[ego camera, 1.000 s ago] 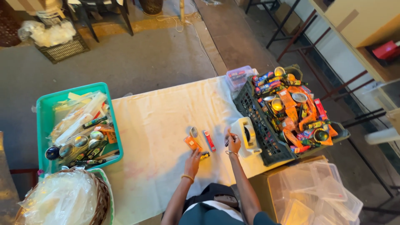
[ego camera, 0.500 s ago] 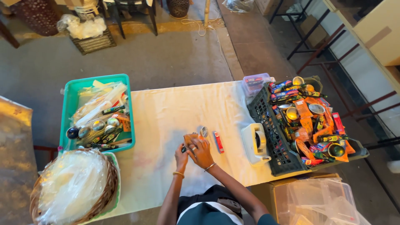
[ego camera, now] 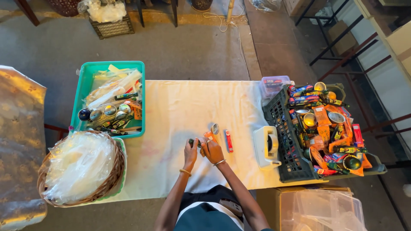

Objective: The person packs various small items, including a can, a tube, and a box, into a clear plastic container on a table. They then place the container aside and handle other items from a basket.

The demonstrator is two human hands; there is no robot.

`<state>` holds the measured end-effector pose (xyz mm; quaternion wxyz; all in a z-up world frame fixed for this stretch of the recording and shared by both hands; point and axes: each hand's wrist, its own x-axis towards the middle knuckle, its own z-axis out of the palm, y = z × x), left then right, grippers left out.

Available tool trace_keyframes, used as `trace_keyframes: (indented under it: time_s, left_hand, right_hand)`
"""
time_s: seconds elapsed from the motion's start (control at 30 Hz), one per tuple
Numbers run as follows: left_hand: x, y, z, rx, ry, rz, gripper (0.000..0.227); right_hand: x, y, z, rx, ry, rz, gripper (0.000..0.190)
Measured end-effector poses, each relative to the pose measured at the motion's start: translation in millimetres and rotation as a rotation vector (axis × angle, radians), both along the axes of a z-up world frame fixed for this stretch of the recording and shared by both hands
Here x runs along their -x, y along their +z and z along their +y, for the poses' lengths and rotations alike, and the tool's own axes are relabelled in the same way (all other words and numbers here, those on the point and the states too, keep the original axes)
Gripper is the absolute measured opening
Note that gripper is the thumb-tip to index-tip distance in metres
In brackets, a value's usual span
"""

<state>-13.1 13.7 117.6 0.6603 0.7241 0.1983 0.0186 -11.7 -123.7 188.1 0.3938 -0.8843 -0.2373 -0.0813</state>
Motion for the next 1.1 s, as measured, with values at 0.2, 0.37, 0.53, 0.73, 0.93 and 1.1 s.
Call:
trace_keyframes:
  time_s: [0.2, 0.37, 0.53, 0.73, 0.93, 1.1]
  left_hand:
    - [-5, 14, 1, -0.003, -0.094, -0.074, 0.039]
    - [-13, 19, 24, 0.114, -0.091, -0.14, 0.036]
    - [-10, 36, 14, -0.038, -0.27, -0.072, 0.033]
    - [-11, 43, 23, -0.142, -0.075, -0.238, 0.026]
    - [-20, 49, 19, -0.106, -0.207, -0.232, 0.027]
    - [-19, 56, 20, -0.254, -0.182, -0.324, 0.027]
  right_hand:
    - [-13, -53, 1, 0.095, -0.278, 0.206, 0.05]
    - [-10, -33, -11, -0.077, -0.258, 0.39, 0.051]
    - [-19, -78, -10, -0.3, -0.239, 0.384, 0.054]
    - [-9, -40, -5, -0.279, -0.149, 0.582, 0.059]
    - [-21, -33, -2, -0.56, -0.136, 0.855, 0.061]
    - [-36, -97, -28, -0.655, -0.01, 0.858, 0.064]
